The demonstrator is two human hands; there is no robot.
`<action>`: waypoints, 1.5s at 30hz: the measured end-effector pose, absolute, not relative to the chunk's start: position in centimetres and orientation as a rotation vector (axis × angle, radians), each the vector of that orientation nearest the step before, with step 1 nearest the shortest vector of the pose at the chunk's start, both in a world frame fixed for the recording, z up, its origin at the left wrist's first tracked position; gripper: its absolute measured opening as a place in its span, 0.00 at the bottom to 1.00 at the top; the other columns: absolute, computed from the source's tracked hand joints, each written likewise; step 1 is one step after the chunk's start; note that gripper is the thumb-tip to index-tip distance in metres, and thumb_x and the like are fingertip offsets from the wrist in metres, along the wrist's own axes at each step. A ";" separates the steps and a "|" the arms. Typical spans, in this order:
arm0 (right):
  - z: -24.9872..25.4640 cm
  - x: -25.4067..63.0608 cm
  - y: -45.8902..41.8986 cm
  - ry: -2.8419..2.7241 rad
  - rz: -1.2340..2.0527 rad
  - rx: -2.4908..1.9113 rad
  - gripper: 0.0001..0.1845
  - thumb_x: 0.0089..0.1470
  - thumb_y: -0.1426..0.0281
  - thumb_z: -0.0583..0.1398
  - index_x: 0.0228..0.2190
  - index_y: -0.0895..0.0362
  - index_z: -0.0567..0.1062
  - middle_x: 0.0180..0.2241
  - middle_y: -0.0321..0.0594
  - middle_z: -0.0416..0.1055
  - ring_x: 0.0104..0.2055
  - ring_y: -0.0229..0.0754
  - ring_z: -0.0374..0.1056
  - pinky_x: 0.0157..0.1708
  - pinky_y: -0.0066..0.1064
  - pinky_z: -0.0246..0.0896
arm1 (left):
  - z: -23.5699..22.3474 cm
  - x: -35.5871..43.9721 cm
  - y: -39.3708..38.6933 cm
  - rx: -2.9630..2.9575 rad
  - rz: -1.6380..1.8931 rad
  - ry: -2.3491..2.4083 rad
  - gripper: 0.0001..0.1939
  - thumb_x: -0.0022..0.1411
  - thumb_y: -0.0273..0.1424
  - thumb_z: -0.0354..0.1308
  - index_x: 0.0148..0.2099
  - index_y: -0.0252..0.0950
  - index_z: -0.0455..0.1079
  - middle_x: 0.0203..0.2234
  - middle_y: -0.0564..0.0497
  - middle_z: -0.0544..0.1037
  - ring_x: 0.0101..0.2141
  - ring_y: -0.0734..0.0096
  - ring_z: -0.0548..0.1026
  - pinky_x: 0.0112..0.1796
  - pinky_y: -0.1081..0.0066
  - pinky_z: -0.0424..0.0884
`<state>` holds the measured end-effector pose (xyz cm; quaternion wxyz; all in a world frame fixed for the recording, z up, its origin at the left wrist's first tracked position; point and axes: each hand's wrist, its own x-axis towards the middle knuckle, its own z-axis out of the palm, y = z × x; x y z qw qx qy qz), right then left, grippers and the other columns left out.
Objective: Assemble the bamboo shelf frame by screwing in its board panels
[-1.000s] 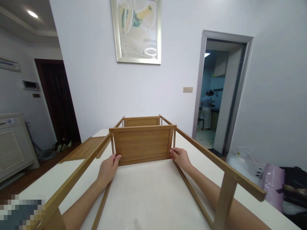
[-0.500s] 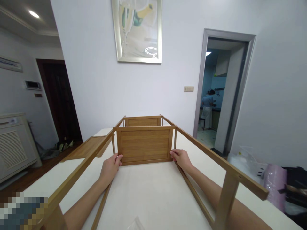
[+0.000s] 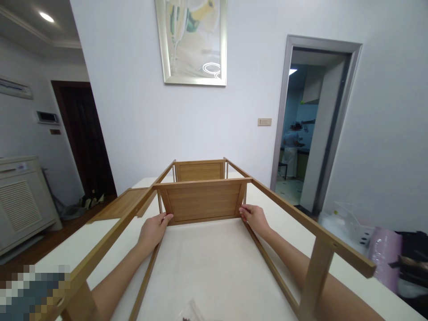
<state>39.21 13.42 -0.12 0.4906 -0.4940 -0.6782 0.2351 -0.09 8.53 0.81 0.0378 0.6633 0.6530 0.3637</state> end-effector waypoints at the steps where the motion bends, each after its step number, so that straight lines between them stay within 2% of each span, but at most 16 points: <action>1: -0.1 39.2 13.4 -1.657 0.567 -1.204 0.16 0.52 0.58 0.57 0.19 0.53 0.71 0.18 0.35 0.68 0.20 0.39 0.62 0.24 0.30 0.55 | 0.9 -0.2 8.6 2.039 1.102 2.010 0.21 0.64 0.47 0.47 0.29 0.40 0.71 0.25 0.49 0.79 0.29 0.61 0.75 0.31 0.71 0.61; 5: -0.1 39.3 13.4 -1.697 0.544 -1.230 0.16 0.52 0.59 0.56 0.19 0.54 0.69 0.18 0.35 0.67 0.21 0.39 0.62 0.24 0.29 0.55 | 1.0 -0.3 8.8 2.050 1.042 2.024 0.22 0.64 0.48 0.46 0.30 0.39 0.72 0.24 0.48 0.79 0.30 0.60 0.75 0.32 0.71 0.61; 10: -0.3 39.4 13.4 -1.739 0.505 -1.279 0.17 0.54 0.60 0.54 0.18 0.54 0.67 0.18 0.35 0.67 0.22 0.39 0.63 0.25 0.29 0.55 | 0.9 -0.6 9.1 2.055 0.972 2.013 0.24 0.63 0.48 0.47 0.24 0.38 0.69 0.21 0.49 0.77 0.27 0.62 0.74 0.31 0.71 0.60; 20: -0.2 39.1 12.9 -1.713 0.397 -1.355 0.17 0.54 0.61 0.55 0.17 0.53 0.70 0.18 0.36 0.69 0.24 0.42 0.64 0.28 0.31 0.52 | 0.4 -0.5 9.3 2.045 0.986 1.978 0.24 0.62 0.49 0.46 0.23 0.39 0.66 0.19 0.50 0.75 0.26 0.62 0.73 0.29 0.70 0.58; 24: -0.1 38.9 12.6 -1.609 0.361 -1.361 0.12 0.50 0.61 0.59 0.21 0.53 0.74 0.22 0.37 0.72 0.27 0.44 0.66 0.31 0.33 0.54 | 0.1 -0.4 9.3 2.055 0.993 1.978 0.23 0.63 0.48 0.45 0.24 0.39 0.66 0.20 0.50 0.76 0.26 0.62 0.73 0.29 0.70 0.59; 27: 0.1 38.9 12.7 -1.481 0.352 -1.358 0.10 0.47 0.60 0.63 0.23 0.53 0.72 0.24 0.38 0.71 0.30 0.45 0.65 0.33 0.35 0.56 | -0.1 -0.4 9.3 2.058 0.982 1.983 0.22 0.63 0.47 0.45 0.25 0.40 0.65 0.19 0.50 0.76 0.25 0.62 0.73 0.29 0.70 0.59; 33: 0.2 39.0 13.4 -1.348 0.575 -1.218 0.23 0.40 0.60 0.68 0.38 0.53 0.71 0.40 0.42 0.73 0.43 0.49 0.68 0.41 0.38 0.63 | -0.1 -0.4 9.4 2.074 0.970 2.009 0.21 0.64 0.47 0.45 0.27 0.40 0.67 0.22 0.49 0.77 0.26 0.61 0.74 0.30 0.70 0.59; 38: -0.6 38.9 13.9 -1.407 0.897 -1.040 0.22 0.34 0.63 0.71 0.33 0.55 0.72 0.31 0.37 0.74 0.35 0.44 0.70 0.37 0.36 0.65 | -0.2 -0.3 9.3 2.076 0.999 2.052 0.22 0.64 0.48 0.46 0.25 0.40 0.67 0.21 0.49 0.76 0.27 0.60 0.74 0.30 0.70 0.59; 42: -1.1 38.9 14.5 -1.364 0.998 -0.991 0.21 0.32 0.63 0.72 0.27 0.55 0.68 0.26 0.31 0.70 0.31 0.39 0.67 0.34 0.32 0.62 | -0.5 -0.3 8.8 2.034 1.077 2.145 0.18 0.62 0.49 0.48 0.33 0.41 0.69 0.20 0.52 0.74 0.28 0.60 0.74 0.30 0.69 0.58; 45: -1.3 38.9 14.8 -1.340 1.055 -0.982 0.23 0.29 0.63 0.73 0.26 0.54 0.68 0.23 0.29 0.68 0.29 0.39 0.66 0.32 0.31 0.61 | -0.7 -0.3 8.7 1.939 1.229 2.230 0.17 0.58 0.50 0.54 0.37 0.41 0.65 0.22 0.55 0.71 0.26 0.61 0.72 0.30 0.68 0.58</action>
